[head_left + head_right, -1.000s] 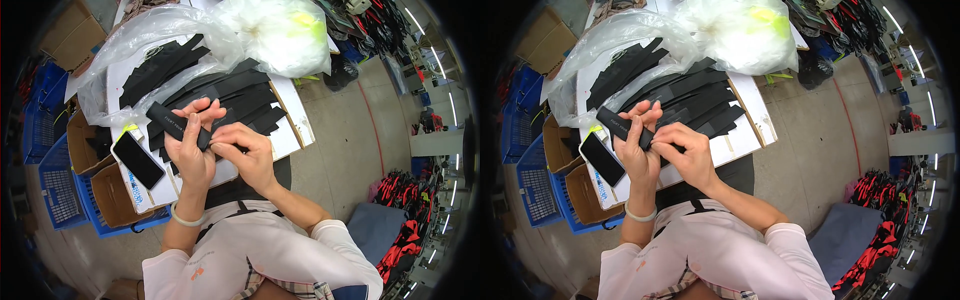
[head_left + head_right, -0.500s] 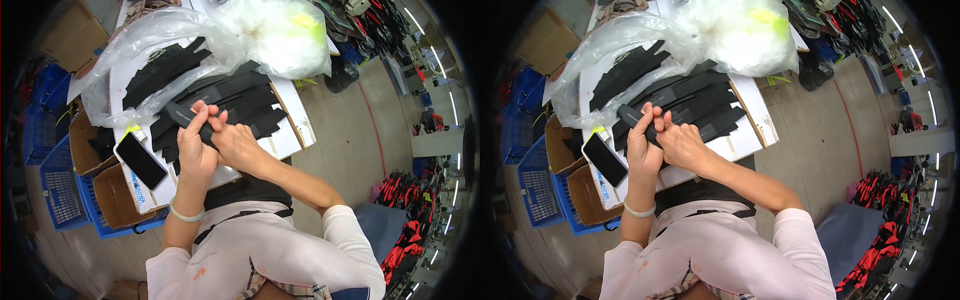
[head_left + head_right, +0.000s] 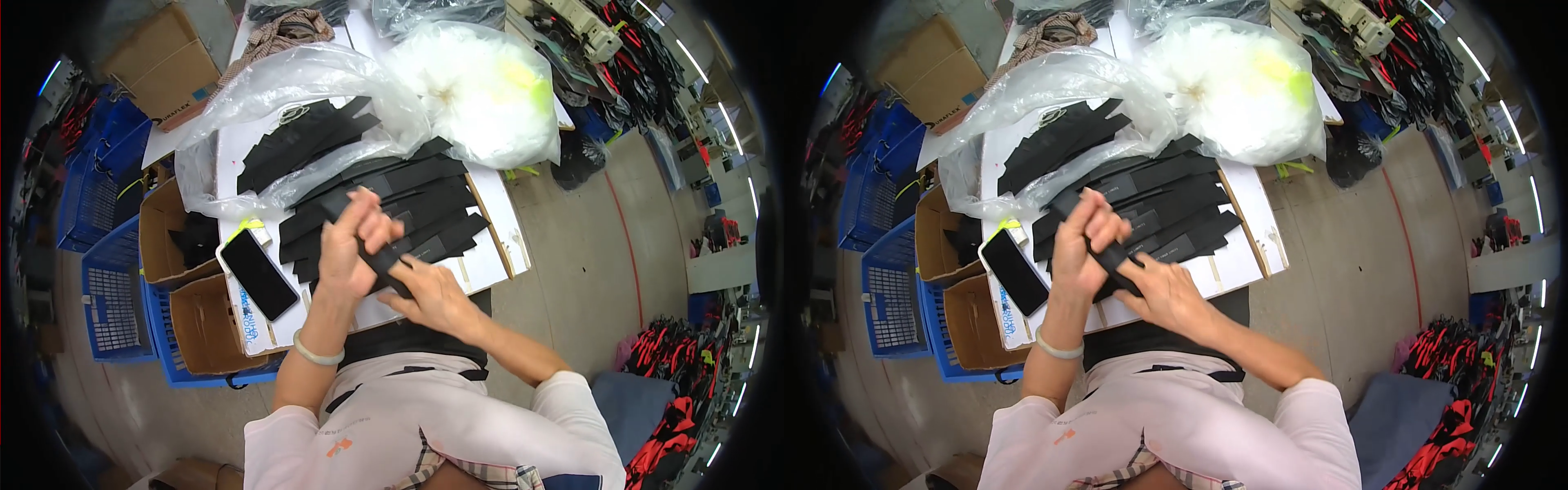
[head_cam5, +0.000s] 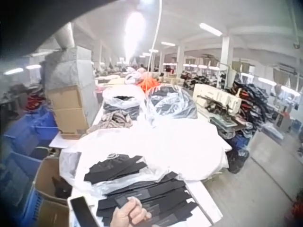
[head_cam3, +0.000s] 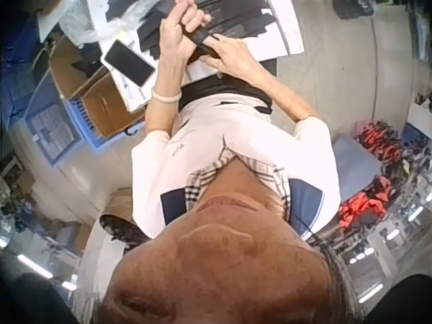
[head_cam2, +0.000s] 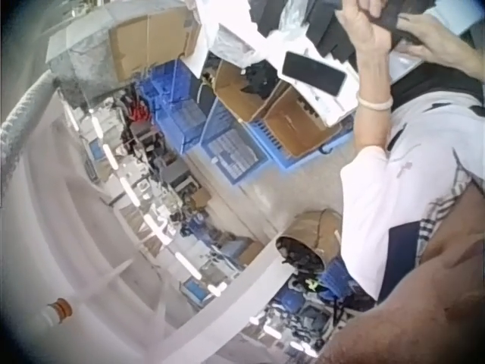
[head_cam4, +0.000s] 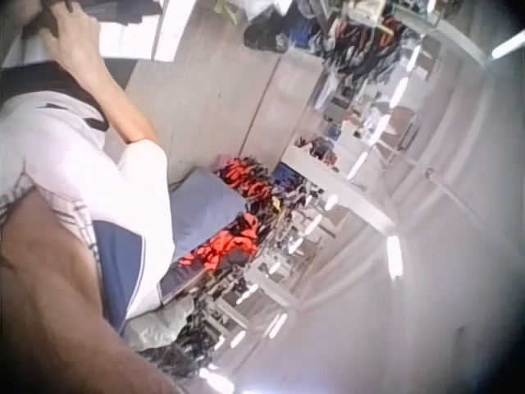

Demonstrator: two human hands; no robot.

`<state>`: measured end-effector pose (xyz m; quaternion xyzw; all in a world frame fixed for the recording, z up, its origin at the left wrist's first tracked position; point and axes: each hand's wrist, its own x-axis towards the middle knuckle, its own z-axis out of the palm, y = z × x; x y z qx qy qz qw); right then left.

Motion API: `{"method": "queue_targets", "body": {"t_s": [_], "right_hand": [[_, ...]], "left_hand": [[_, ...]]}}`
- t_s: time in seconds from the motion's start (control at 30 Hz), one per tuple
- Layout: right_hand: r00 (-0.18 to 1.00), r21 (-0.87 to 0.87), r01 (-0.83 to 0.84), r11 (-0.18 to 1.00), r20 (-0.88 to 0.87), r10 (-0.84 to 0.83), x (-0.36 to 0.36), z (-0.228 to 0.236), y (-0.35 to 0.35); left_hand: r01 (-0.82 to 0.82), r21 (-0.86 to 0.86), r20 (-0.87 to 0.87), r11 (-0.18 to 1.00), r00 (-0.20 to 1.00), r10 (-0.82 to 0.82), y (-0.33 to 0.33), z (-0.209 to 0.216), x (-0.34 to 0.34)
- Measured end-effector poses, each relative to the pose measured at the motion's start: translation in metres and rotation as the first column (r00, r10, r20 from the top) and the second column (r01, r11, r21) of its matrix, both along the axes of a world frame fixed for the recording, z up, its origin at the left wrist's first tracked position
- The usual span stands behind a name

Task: Using a wooden rod to turn black fabric tubes inside out and folding the ends as part of a manufacturing process.

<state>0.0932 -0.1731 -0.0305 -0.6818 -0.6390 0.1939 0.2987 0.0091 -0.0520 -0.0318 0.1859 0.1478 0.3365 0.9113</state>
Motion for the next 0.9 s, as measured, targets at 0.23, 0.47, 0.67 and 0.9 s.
{"method": "queue_targets", "body": {"t_s": [0.23, 0.47, 0.67, 0.9], "right_hand": [[0.992, 0.202, 0.038, 0.979, 0.108, -0.061, 0.009, -0.016, 0.006], [0.972, 0.569, 0.234, 0.788, -0.131, -0.194, 0.029, 0.023, -0.035], [0.967, 0.563, 0.168, 0.809, -0.252, -0.026, 0.017, 0.064, 0.009], [0.918, 0.502, 0.183, 0.846, -0.396, 0.036, 0.021, 0.057, 0.005]], "left_hand": [[-0.052, 0.237, -0.039, 0.970, 0.997, 0.063, -0.031, 0.031, 0.011], [-0.100, 0.684, -0.270, 0.722, 0.885, 0.379, -0.032, 0.023, 0.012], [-0.060, 0.932, -0.170, 0.356, 0.797, 0.579, -0.048, 0.017, 0.022], [-0.018, 0.929, -0.201, 0.370, 0.814, 0.545, -0.050, 0.015, 0.017]]}}
